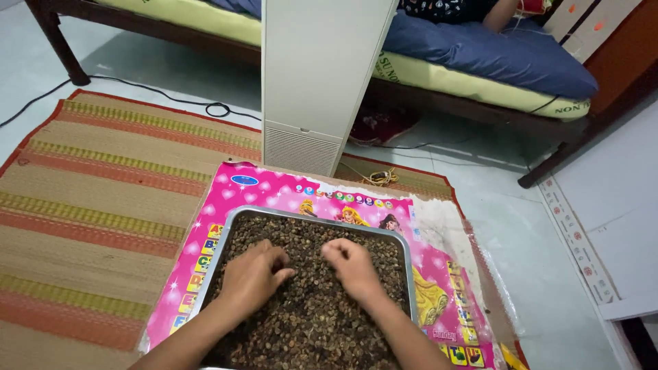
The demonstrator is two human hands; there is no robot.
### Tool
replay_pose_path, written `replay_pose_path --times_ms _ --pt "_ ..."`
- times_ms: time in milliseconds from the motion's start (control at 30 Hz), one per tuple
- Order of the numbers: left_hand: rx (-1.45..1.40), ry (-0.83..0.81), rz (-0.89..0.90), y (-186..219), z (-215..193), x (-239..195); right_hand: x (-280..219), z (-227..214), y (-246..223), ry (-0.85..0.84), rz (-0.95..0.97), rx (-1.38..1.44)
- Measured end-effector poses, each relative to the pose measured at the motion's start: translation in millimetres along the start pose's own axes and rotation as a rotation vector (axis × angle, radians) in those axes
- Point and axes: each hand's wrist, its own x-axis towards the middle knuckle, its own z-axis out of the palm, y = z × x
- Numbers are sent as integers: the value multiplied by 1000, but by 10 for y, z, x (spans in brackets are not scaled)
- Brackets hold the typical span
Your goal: The person sits on the floor and uses both hands to sift through a large tray of dark seeds. They pick out specific items and place them on a pink mat to the right of the tray.
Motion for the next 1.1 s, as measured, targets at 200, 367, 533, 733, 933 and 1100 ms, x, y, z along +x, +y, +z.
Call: replay_pose_path --times_ms 200,367,533,733,933,1100 --pt "-260 -57 -139 73 -196 61 368 28 374 -310 -26 891" --pt "-1271 -53 -400 -168 -124 179 153 184 5 -50 -176 -125" --pt "-1641 -130 -416 -478 84 276 253 313 234 0 -532 -393" --pt "-996 180 -293 -309 80 215 157 189 191 -55 -444 -140" --pt "-219 21 -178 -206 -78 75 322 309 424 -44 -584 -385" --pt "-81 -25 0 -117 -122 46 226 232 311 -43 -464 -196"
